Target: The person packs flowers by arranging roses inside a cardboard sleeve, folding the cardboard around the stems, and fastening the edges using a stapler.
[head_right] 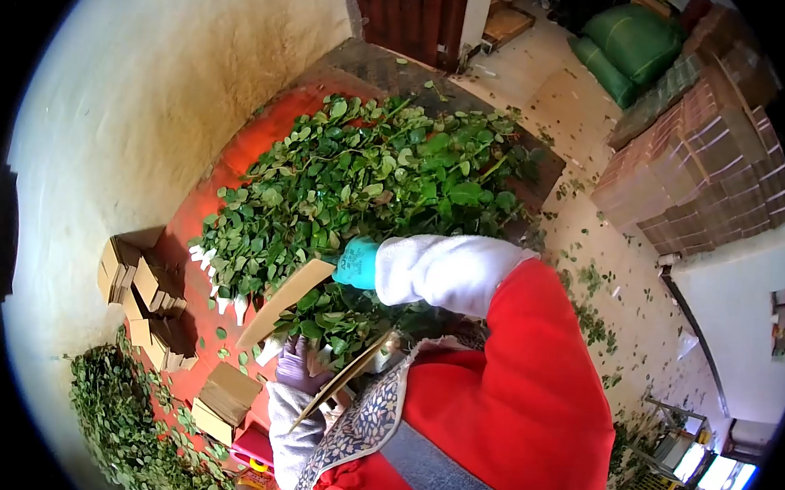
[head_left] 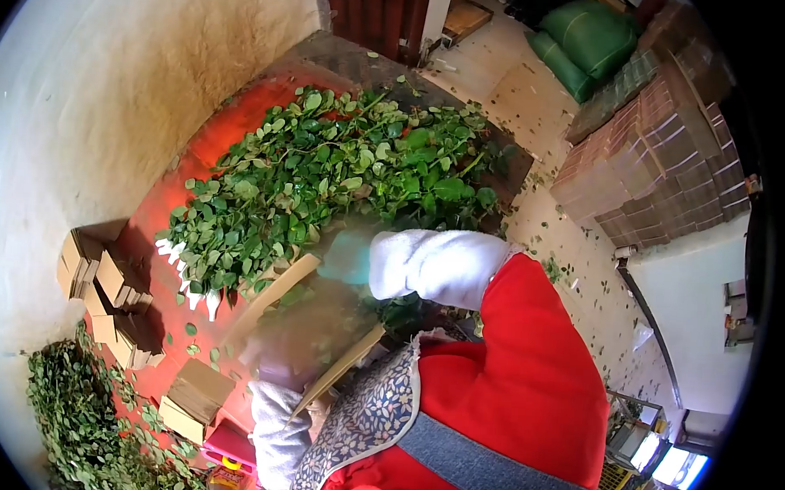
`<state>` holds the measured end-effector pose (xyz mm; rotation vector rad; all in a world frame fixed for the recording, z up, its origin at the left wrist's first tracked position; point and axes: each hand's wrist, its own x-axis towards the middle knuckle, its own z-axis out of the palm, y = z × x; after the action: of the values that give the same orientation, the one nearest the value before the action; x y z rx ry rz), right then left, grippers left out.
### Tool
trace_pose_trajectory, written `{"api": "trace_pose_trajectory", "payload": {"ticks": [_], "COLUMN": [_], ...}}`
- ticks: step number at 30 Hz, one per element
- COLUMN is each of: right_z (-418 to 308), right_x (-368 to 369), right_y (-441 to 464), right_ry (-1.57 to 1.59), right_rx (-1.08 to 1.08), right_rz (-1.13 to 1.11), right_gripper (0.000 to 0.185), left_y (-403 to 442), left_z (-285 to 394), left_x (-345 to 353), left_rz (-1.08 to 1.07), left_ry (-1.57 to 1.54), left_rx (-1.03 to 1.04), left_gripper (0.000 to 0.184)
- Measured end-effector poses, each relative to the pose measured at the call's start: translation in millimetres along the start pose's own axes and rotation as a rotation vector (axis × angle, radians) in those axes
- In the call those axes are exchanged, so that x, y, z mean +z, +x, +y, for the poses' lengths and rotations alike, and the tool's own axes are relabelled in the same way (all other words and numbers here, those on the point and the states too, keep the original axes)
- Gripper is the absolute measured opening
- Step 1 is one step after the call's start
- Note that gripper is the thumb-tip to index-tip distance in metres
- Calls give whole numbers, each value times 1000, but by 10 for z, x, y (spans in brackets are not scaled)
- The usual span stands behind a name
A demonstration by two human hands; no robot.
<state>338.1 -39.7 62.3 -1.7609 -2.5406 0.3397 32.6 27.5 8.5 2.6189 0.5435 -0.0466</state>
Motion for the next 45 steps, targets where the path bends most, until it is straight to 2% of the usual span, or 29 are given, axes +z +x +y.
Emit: {"api": "trace_pose_trajectory", "payload": {"ticks": [2,4,6,7,10,11,13,15,16,17,18,20,22,23,24,27,29,30,31,32,34,36,37,41,42,43,45], "right_z": [-12,228,155,69,-147,-147,-15,239,450,595,727,945,950,964,1009,1016,962,901,897,825,966,932,781,743,814,756,498], "right_x": [-17,971,530,374,-562,-853,-1178,-1328,-1304,-1319,-1334,-1297,-1373,-1382,-1317,-1128,-797,-592,-207,-65,513,545,320,-114,-176,-384,-953], "right_y": [-92,478,335,202,120,145,313,589,792,979,1232,1740,2230,2543,2769,3114,3215,3151,3092,3024,2799,2804,2800,2596,2497,2320,2087], "right_ry": [49,-133,-78,-81,-222,-286,-409,-429,-381,-330,-379,-360,-426,-364,-444,-544,-326,-309,-266,-271,-329,-225,-286,-318,-236,-206,-155], "right_rx": [-51,-47,-96,-60,-79,-69,-32,-17,-112,-164,-106,-200,-167,-13,-23,42,20,-57,-45,-30,-54,31,92,119,62,-27,9], "right_rz": [208,-130,-67,34,253,257,333,463,543,555,436,465,339,174,248,336,204,106,108,-151,-159,-307,-447,-406,-254,-19,153], "right_gripper": [14,13,12,15,22,24,30,36,37,36,36,29,16,12,19,22,20,18,17,18,24,24,31,31,22,21,24], "left_y": [-11,-15,6,28,73,65,-20,-85,-104,-121,-122,-241,-326,-354,-380,-395,-350,-352,-353,-352,-418,-445,-448,-437,-435,-468,-429], "left_z": [-22,17,137,217,406,434,420,385,385,383,388,370,409,380,324,340,336,326,315,302,353,316,302,376,372,331,378], "left_x": [7,-64,-204,-316,-622,-674,-631,-458,-433,-421,-423,-320,-295,-255,-178,-187,-255,-229,-204,-181,-92,-15,-5,-118,-117,-38,-134], "left_rz": [22,-111,-210,-194,-34,7,60,-243,-228,-277,-324,-179,-106,-110,-80,-70,-99,-100,-77,-51,-35,-34,-20,-30,-30,-5,-14], "left_ry": [74,-57,-236,-256,-176,-142,-112,-131,-138,-35,67,-24,-88,-95,-109,-139,-136,-146,-157,-163,-144,-114,-101,-120,-125,-153,-181], "left_rx": [27,-154,-341,-363,-261,-215,-184,-414,-424,-346,-269,-266,-291,-304,-269,-255,-288,-299,-290,-279,-264,-252,-234,-215,-222,-195,-226], "left_gripper": [107,104,101,100,67,57,48,97,97,97,97,99,100,100,101,101,101,101,100,100,99,99,99,99,100,100,100]}}
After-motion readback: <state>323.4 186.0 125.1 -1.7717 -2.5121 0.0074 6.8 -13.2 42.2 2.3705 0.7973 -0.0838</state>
